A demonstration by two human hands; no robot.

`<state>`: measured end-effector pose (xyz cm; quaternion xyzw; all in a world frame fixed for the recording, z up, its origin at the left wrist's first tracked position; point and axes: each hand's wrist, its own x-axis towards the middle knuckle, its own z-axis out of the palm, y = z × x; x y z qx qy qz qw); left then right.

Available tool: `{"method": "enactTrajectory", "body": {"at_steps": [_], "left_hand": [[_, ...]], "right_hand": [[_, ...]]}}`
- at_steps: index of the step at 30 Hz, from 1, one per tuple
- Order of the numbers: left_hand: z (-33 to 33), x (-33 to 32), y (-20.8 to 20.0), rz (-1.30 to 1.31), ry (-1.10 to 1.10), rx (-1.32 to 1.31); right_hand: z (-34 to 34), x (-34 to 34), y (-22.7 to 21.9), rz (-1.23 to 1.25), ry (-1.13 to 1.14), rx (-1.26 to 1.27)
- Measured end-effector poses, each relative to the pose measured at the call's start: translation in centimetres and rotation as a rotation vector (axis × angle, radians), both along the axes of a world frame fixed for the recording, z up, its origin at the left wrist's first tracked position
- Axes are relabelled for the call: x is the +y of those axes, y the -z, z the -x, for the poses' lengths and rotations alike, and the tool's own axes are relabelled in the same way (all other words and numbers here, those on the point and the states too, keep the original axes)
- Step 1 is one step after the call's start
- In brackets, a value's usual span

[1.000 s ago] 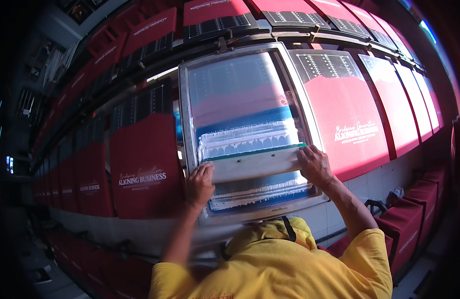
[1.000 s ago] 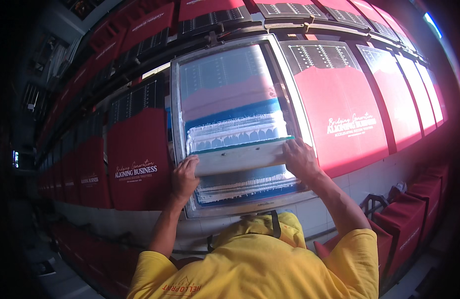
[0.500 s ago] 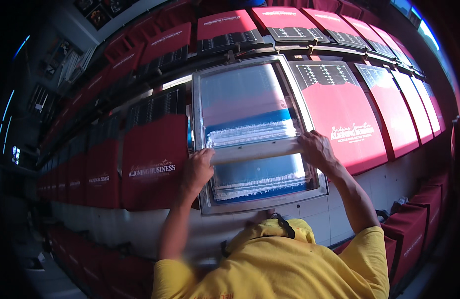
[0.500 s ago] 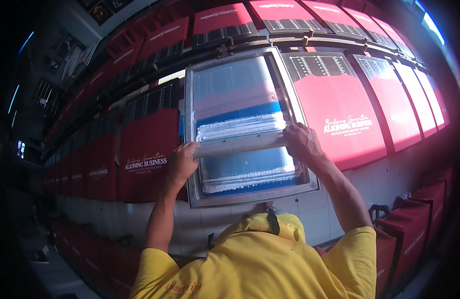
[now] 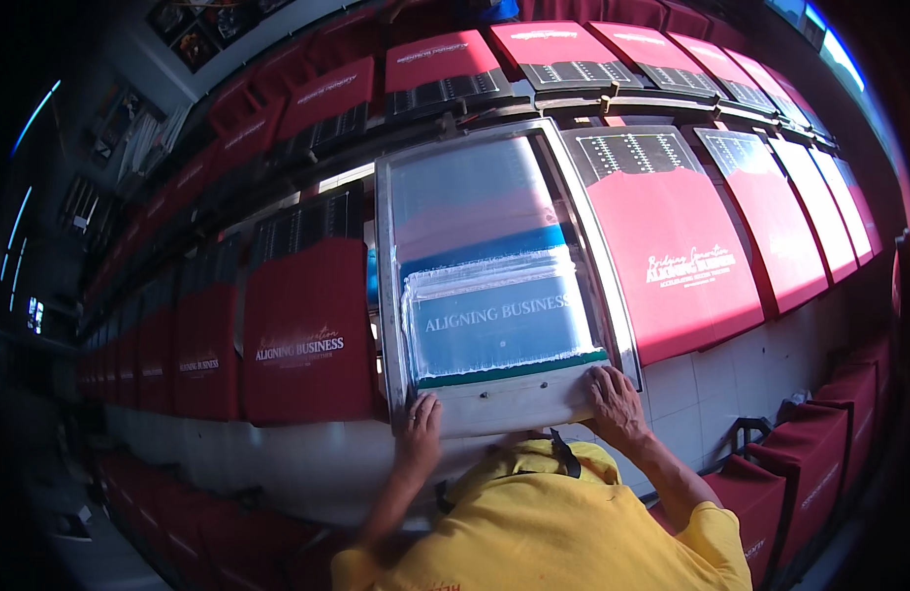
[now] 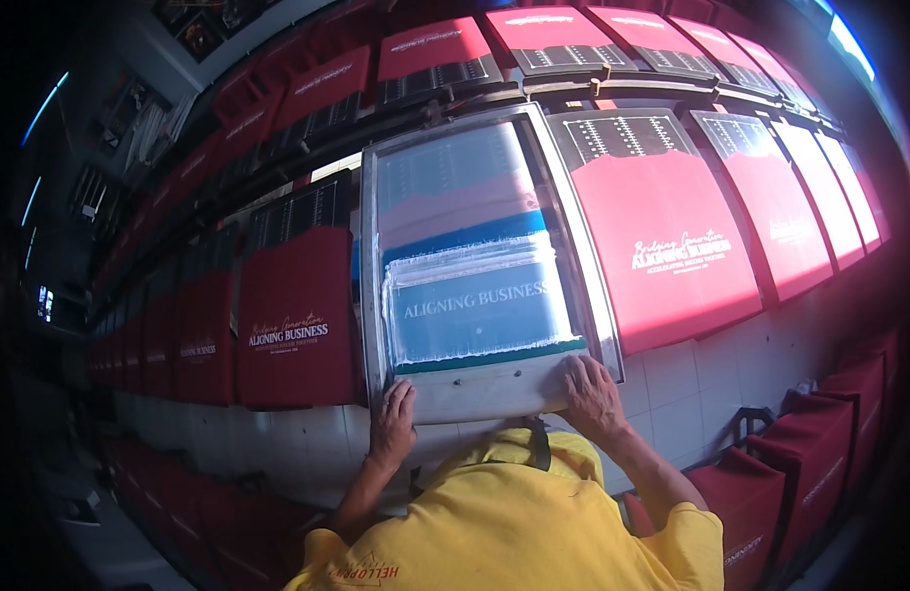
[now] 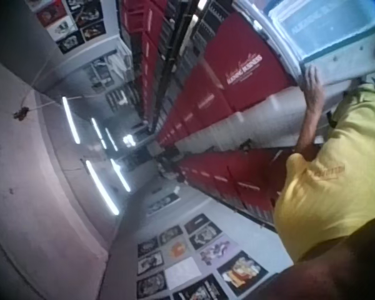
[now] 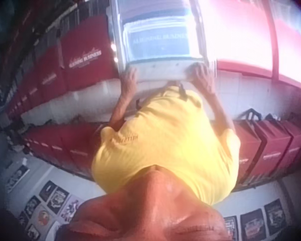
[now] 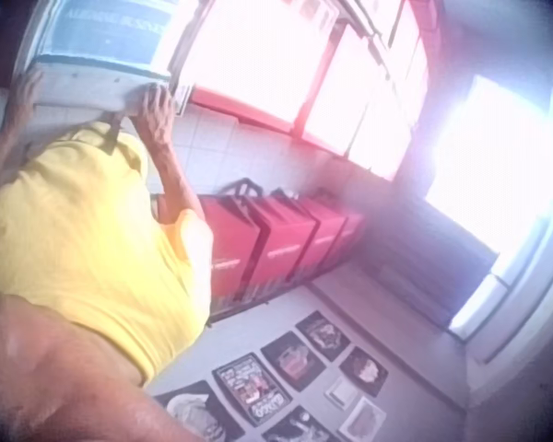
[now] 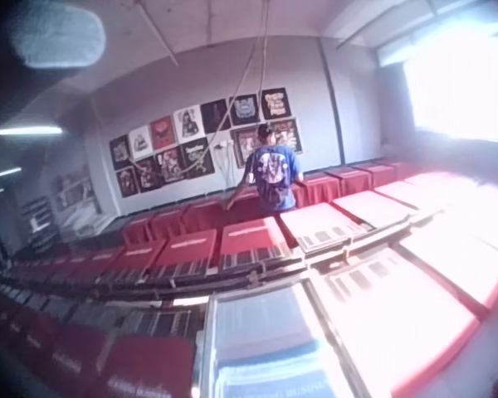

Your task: The person performs screen printing on red t-shirts using a squeegee and a frame, applying white ink to garments arranged on a long line of boards.

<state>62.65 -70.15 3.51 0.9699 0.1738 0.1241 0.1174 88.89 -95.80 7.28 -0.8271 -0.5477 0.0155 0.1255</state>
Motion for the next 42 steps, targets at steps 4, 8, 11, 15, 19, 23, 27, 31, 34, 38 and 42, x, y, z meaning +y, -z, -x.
{"method": "enactTrajectory", "body": {"at_steps": [4, 8, 11, 15, 19, 23, 27, 31, 34, 38, 42], "left_hand": [[0.8, -0.7, 0.7, 0.072, 0.014, 0.055], [0.4, -0.2, -2.9, 0.211, 0.069, 0.103], [0.4, 1.6, -3.7, 0.238, -0.027, 0.031], [-0.5, 4.3, 0.4, 0.34, -0.564, -0.145], [-0.6, 7.1, 3.5, 0.467, -0.807, -0.021], [-2.6, 6.8, 2.8, 0.281, -0.725, -0.286], [-2.6, 6.8, 2.2, 0.409, -0.801, -0.196], [-2.0, 7.2, 3.7, 0.449, -0.795, -0.234], [-1.7, 7.9, 4.0, 0.556, -0.808, -0.258], [-1.4, 8.0, 3.0, 0.729, -0.886, -0.298], [-2.3, 7.9, 2.0, 0.761, -0.861, -0.4]], "right_hand": [[0.3, -0.4, 0.5, -0.008, 0.004, 0.048], [-0.9, -1.1, -1.2, -0.035, -0.046, 0.261], [-3.2, -1.4, 1.3, -0.287, 0.179, 0.228], [-5.1, -0.7, 1.4, -0.363, 0.494, 0.309], [-6.5, -0.5, 4.3, -0.402, 0.558, 0.409], [-6.8, 0.8, 5.4, -0.509, 0.718, 0.564], [-7.1, 0.8, 6.9, -0.538, 0.748, 0.503], [-7.3, 1.0, 6.4, -0.475, 0.806, 0.522], [-7.2, 0.9, 7.0, -0.475, 0.821, 0.533], [-8.0, 1.4, 7.1, -0.413, 0.819, 0.593], [-8.4, -0.3, 9.7, -0.544, 0.78, 0.506]]}}
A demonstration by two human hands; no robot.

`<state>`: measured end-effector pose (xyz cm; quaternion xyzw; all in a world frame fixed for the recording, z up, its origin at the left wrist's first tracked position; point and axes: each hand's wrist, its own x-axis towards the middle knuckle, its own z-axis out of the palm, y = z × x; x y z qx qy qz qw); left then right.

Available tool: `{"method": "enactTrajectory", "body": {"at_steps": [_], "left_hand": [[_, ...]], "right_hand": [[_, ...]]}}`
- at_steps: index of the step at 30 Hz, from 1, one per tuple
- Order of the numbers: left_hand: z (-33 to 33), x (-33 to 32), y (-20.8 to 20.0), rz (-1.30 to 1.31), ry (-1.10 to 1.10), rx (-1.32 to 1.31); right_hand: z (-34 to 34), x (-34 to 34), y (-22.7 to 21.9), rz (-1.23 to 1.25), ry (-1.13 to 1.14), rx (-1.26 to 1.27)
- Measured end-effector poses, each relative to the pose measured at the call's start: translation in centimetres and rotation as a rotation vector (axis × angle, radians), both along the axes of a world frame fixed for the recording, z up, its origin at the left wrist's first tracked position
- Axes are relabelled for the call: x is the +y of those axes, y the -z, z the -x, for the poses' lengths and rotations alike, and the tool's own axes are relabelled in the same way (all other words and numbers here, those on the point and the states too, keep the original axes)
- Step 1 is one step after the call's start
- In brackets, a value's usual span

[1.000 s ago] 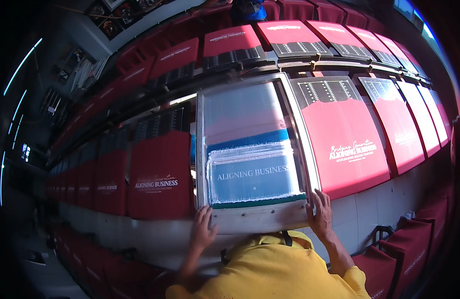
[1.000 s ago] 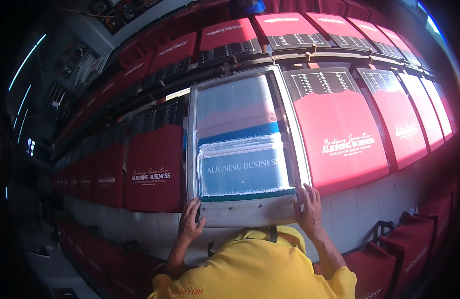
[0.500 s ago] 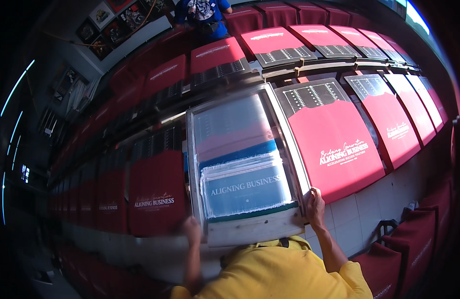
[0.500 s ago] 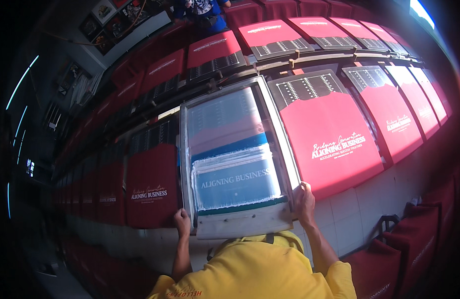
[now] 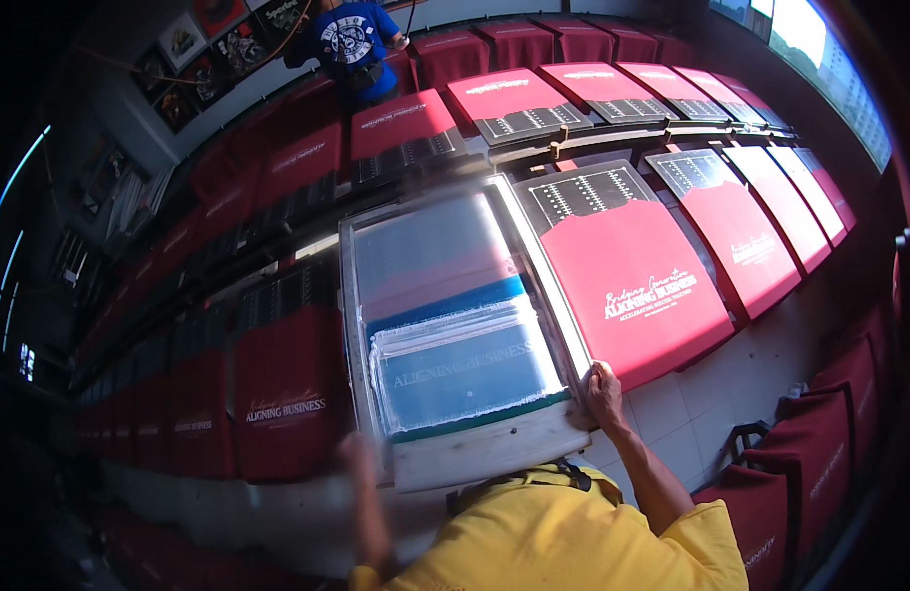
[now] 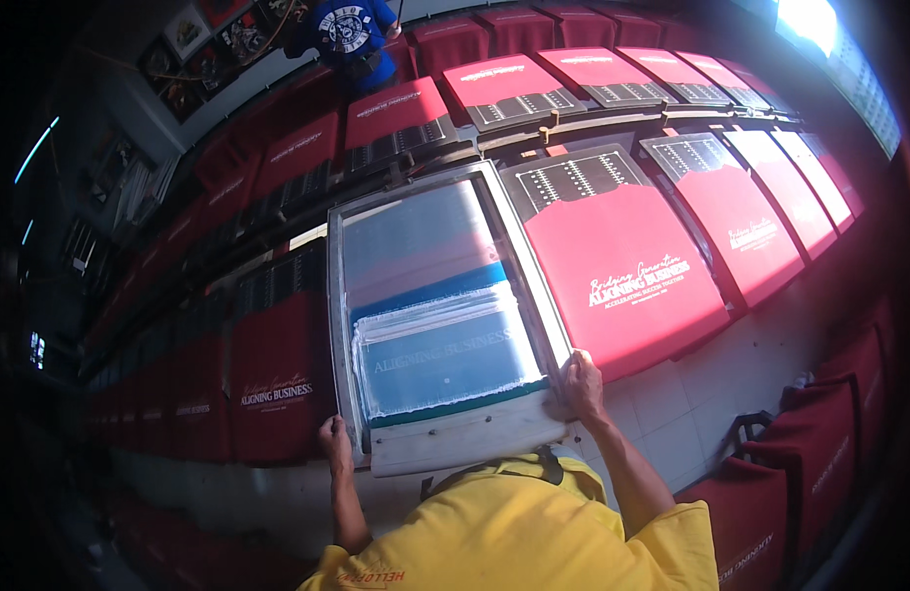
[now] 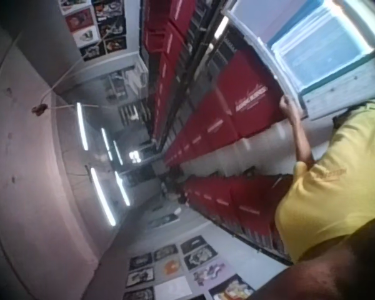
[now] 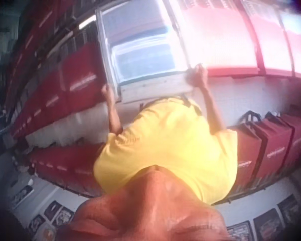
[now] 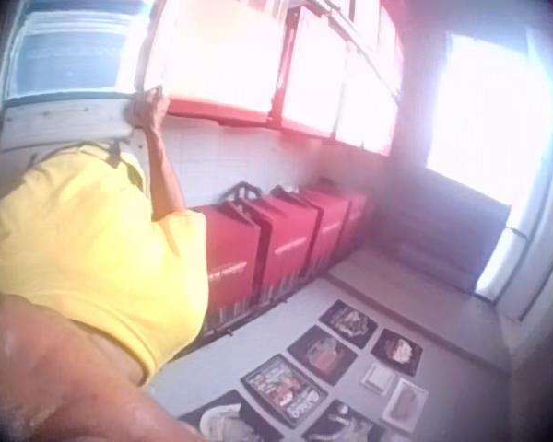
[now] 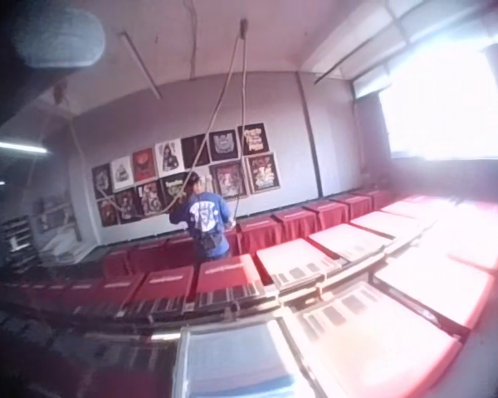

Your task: The person performs screen printing on red t-shirts using a squeegee and a frame, applying white ink to garments arranged on a long line of boards.

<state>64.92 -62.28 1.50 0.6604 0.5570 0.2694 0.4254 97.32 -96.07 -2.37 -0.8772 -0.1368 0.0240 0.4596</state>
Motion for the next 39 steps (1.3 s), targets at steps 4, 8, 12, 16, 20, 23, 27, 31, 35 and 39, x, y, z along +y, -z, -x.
{"method": "enactTrajectory", "body": {"at_steps": [4, 8, 12, 16, 20, 23, 27, 31, 35, 39], "left_hand": [[0.1, -1.7, -3.7, 0.016, 0.05, -0.037], [-2.4, -6.0, -6.2, 0.022, -0.104, -0.109], [-5.4, -10.4, -5.5, -0.004, -0.055, -0.088], [-10.5, -16.6, -2.9, -0.002, -0.037, -0.057], [-17.5, -24.2, -2.6, 0.079, -0.025, -0.043], [-21.1, -27.9, 0.2, -0.005, 0.022, -0.114], [-27.8, -33.5, -2.1, 0.036, 0.147, -0.205], [-33.2, -39.5, -0.3, 0.006, 0.156, -0.196], [-38.2, -43.1, 1.7, -0.047, 0.328, -0.209], [-42.4, -46.2, 0.4, -0.033, 0.487, -0.213]], "right_hand": [[-0.6, -0.4, 0.1, -0.049, -0.028, -0.011], [-2.5, -2.9, -0.7, -0.15, -0.037, 0.052], [-6.4, -8.1, -3.4, -0.108, -0.022, 0.014], [-12.7, -15.7, -4.9, -0.137, -0.025, 0.052], [-19.4, -24.6, -2.6, -0.146, -0.014, 0.029], [-23.3, -29.2, -3.7, -0.177, -0.009, 0.06], [-27.0, -36.8, -5.5, -0.095, 0.055, 0.066], [-30.6, -46.8, -4.7, -0.132, 0.129, 0.104], [-31.1, -53.0, -6.5, -0.073, 0.18, -0.035], [-30.0, -61.3, -5.4, -0.11, 0.334, 0.106]]}}
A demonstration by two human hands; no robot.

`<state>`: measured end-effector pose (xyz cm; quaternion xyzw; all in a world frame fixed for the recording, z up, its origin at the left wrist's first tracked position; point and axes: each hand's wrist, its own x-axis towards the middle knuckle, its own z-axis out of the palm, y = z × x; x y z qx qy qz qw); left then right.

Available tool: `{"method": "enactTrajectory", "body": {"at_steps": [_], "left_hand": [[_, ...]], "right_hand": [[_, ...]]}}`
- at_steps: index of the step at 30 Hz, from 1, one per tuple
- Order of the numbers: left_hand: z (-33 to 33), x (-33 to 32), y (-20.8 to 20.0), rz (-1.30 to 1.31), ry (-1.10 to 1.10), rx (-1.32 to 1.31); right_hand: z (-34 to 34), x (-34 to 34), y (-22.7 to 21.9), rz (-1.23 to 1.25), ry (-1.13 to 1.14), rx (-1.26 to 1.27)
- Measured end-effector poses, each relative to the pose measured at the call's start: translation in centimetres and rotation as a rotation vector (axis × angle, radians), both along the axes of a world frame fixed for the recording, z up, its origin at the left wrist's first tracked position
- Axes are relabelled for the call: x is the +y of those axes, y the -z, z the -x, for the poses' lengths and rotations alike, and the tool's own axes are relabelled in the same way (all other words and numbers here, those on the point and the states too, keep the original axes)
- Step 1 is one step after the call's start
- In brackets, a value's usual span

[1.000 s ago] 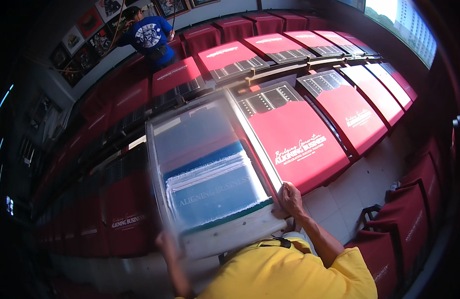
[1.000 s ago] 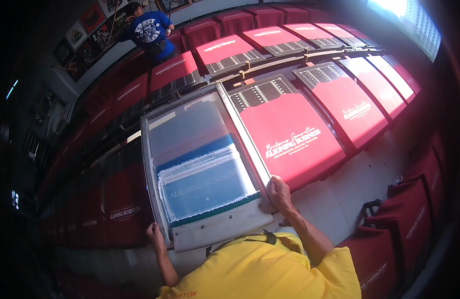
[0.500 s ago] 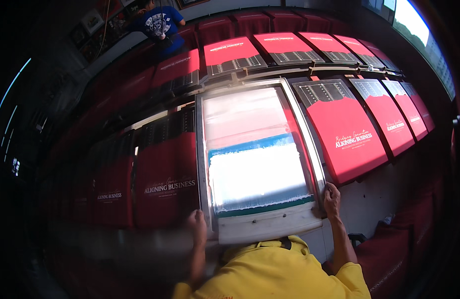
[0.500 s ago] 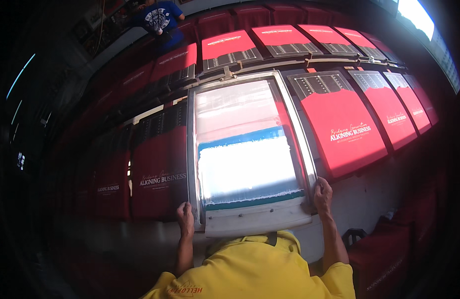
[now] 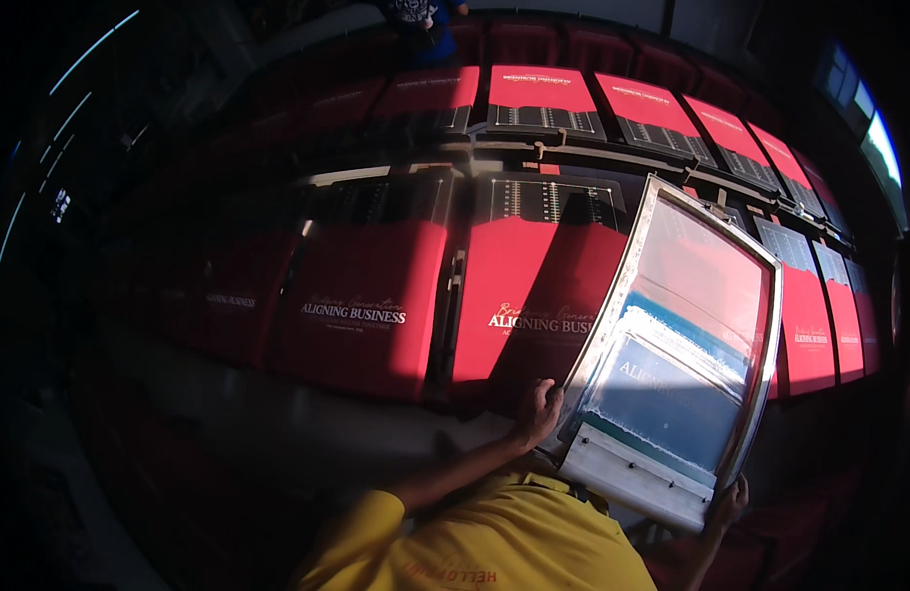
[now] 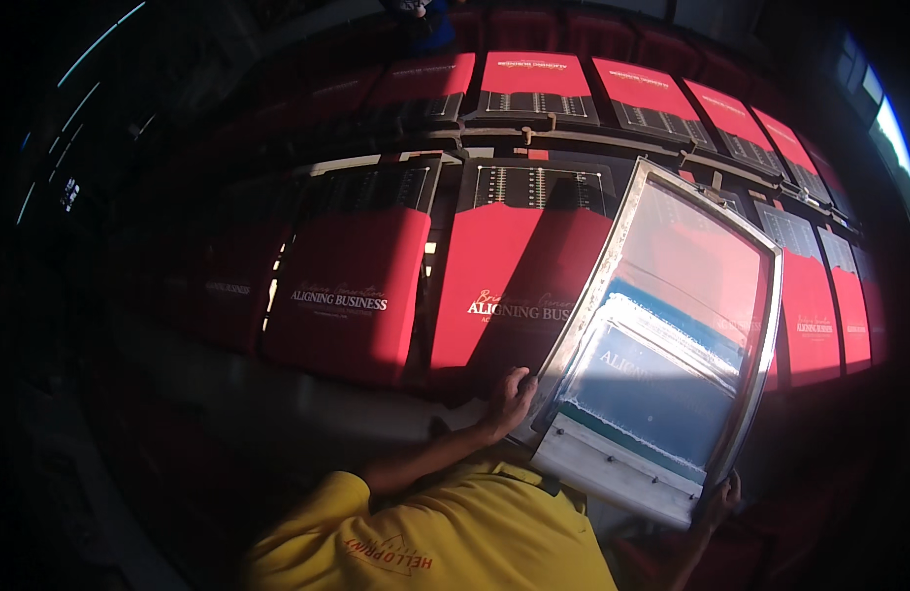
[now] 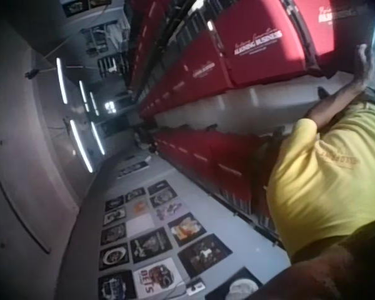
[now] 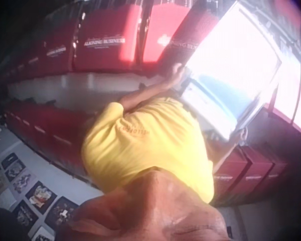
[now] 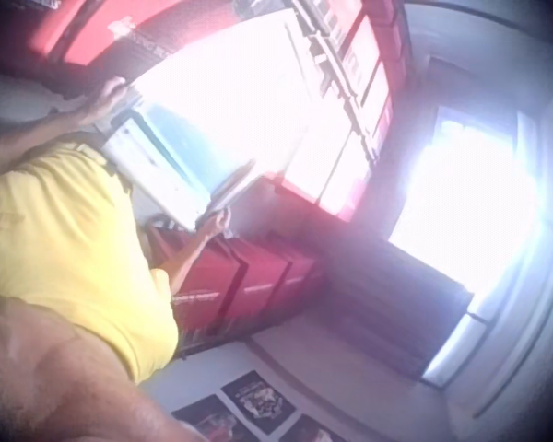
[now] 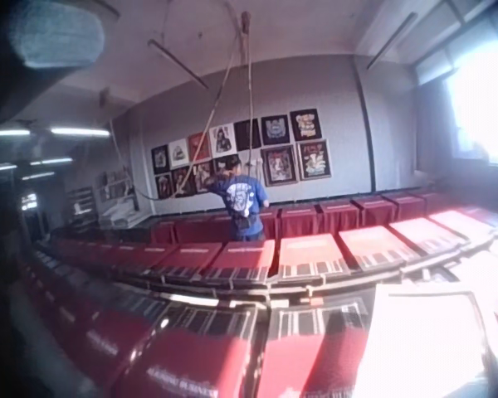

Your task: The person performs screen printing on red t-shirts using a squeegee and a frame, applying white ink to garments arranged on a long line of boards.

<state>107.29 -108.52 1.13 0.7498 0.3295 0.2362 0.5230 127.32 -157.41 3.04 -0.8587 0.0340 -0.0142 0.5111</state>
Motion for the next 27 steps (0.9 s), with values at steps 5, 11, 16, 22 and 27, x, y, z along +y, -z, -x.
{"method": "enactTrajectory", "body": {"at_steps": [5, 11, 16, 22, 27], "left_hand": [[-2.0, -2.5, -0.9, 0.133, 0.14, 0.064], [-2.7, -2.4, -3.9, 0.137, 0.462, 0.119], [-2.6, -3.3, -7.5, 0.241, 0.734, 0.22], [-0.4, -2.9, -6.3, 0.394, 0.757, 0.229], [0.0, 1.4, -2.5, 0.431, 0.773, 0.03]], "right_hand": [[0.6, -4.2, -0.4, -0.031, 0.043, -0.011], [-1.4, -9.8, 1.8, 0.004, -0.01, -0.043], [-3.6, -13.1, 0.4, -0.008, -0.12, -0.081], [-4.7, -11.7, 0.0, -0.002, -0.219, -0.111], [-6.3, -9.0, -0.2, 0.072, -0.195, -0.149]]}}
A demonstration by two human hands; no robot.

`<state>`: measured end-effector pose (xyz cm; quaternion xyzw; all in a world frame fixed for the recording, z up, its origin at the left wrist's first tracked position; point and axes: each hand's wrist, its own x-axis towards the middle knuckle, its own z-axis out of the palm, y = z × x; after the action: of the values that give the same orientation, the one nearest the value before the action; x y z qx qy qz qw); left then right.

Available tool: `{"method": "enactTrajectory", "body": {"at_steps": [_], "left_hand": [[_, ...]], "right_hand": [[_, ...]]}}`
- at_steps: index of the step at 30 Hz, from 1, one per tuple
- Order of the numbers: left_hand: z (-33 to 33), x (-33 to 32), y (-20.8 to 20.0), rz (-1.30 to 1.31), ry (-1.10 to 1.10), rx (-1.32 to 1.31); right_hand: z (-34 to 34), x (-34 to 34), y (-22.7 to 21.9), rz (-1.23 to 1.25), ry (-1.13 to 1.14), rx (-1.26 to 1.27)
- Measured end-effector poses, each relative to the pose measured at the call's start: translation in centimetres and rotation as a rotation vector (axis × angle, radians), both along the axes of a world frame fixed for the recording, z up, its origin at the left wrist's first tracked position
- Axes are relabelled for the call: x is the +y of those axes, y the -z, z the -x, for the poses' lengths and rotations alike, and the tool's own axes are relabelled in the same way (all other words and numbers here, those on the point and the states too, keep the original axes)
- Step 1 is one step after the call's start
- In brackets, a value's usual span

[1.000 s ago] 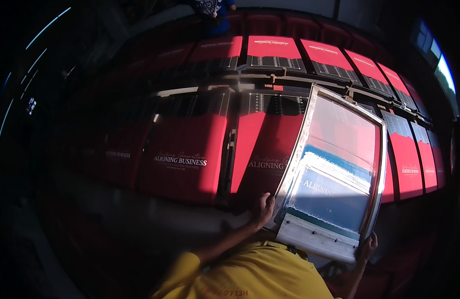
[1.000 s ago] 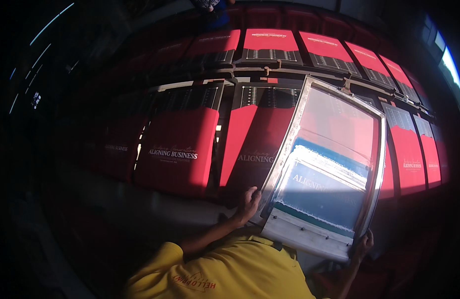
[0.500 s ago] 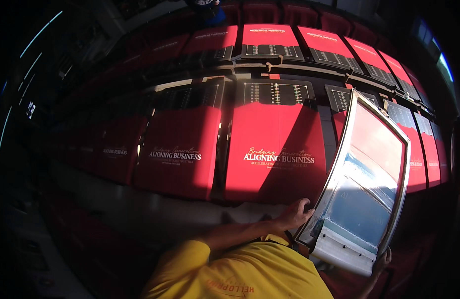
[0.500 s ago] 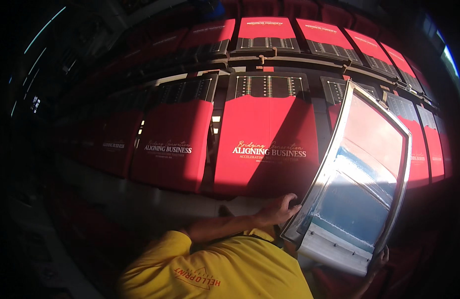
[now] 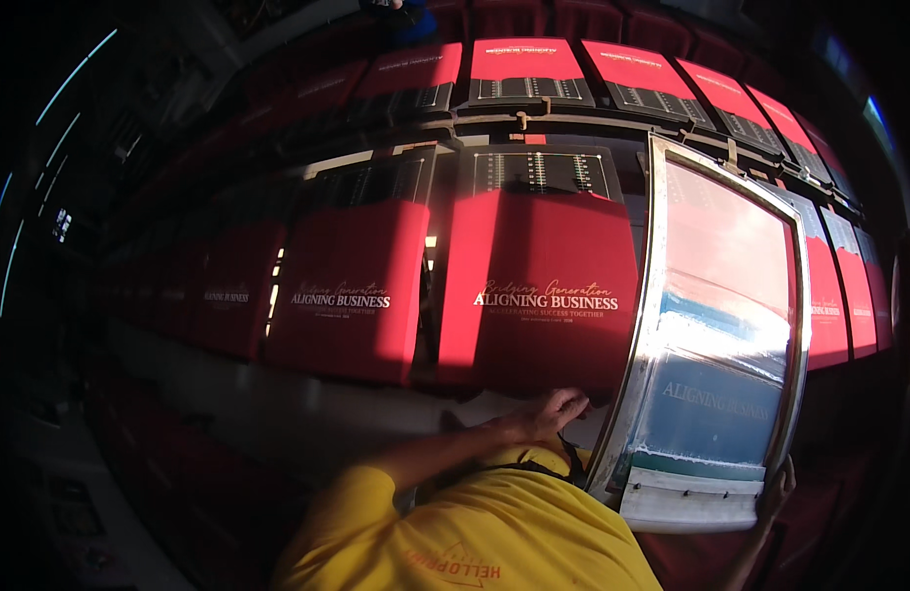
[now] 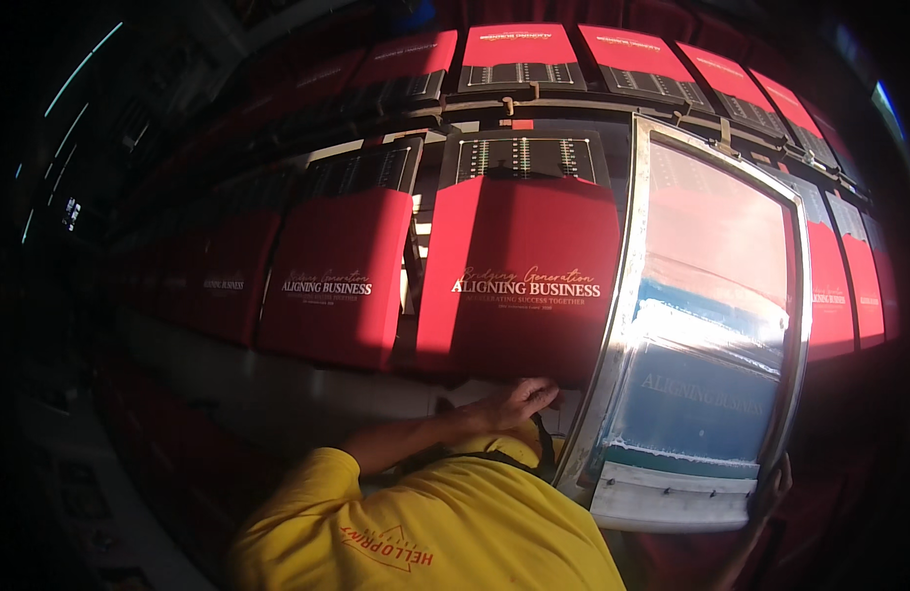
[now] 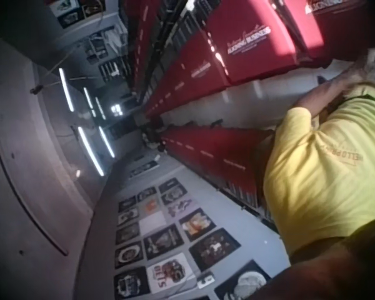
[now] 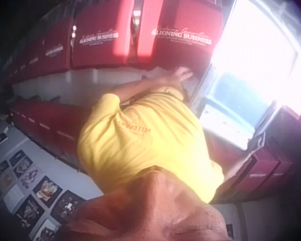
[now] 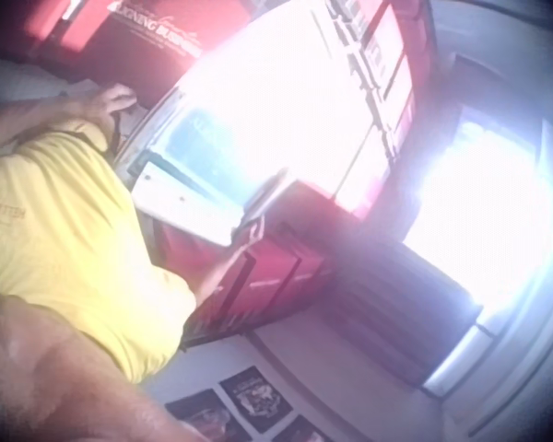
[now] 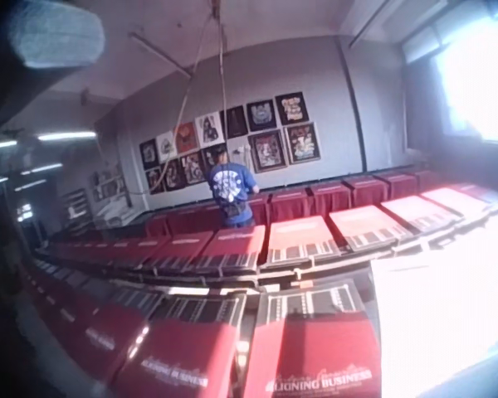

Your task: The person performs screen printing on red t-shirts using a squeegee and a frame, applying white ink to garments arranged on a long line of boards.

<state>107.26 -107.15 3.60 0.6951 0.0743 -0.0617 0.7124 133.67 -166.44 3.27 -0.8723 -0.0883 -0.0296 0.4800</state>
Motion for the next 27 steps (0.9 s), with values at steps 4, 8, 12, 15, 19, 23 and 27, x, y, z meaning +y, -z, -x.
{"method": "enactTrajectory", "body": {"at_steps": [4, 8, 12, 15, 19, 23, 27], "left_hand": [[0.9, 6.2, 4.8, -1.168, -0.523, -0.265], [2.6, 9.2, 4.3, -1.398, -0.53, -0.205], [3.1, 11.0, 5.5, -1.407, -0.512, -0.12], [5.4, 12.7, 6.4, -1.477, -0.703, 0.035], [8.7, 13.7, 4.2, -1.527, -0.857, 0.188], [7.1, 10.0, 1.8, -1.175, -0.808, -0.142], [2.0, 0.5, -1.5, -0.32, -0.278, -0.204]], "right_hand": [[-0.3, 0.5, -0.2, 0.022, 0.009, -0.051], [-1.2, 0.7, -0.1, -0.003, -0.035, -0.039], [-1.7, 2.6, -1.0, -0.022, -0.091, -0.007], [-2.0, 2.5, -0.7, -0.035, -0.052, -0.014], [-2.2, 0.4, 0.9, -0.007, -0.067, -0.051], [-2.9, 1.1, 0.8, -0.011, -0.084, -0.028], [-4.0, 1.3, 2.5, -0.019, -0.053, -0.072]]}}
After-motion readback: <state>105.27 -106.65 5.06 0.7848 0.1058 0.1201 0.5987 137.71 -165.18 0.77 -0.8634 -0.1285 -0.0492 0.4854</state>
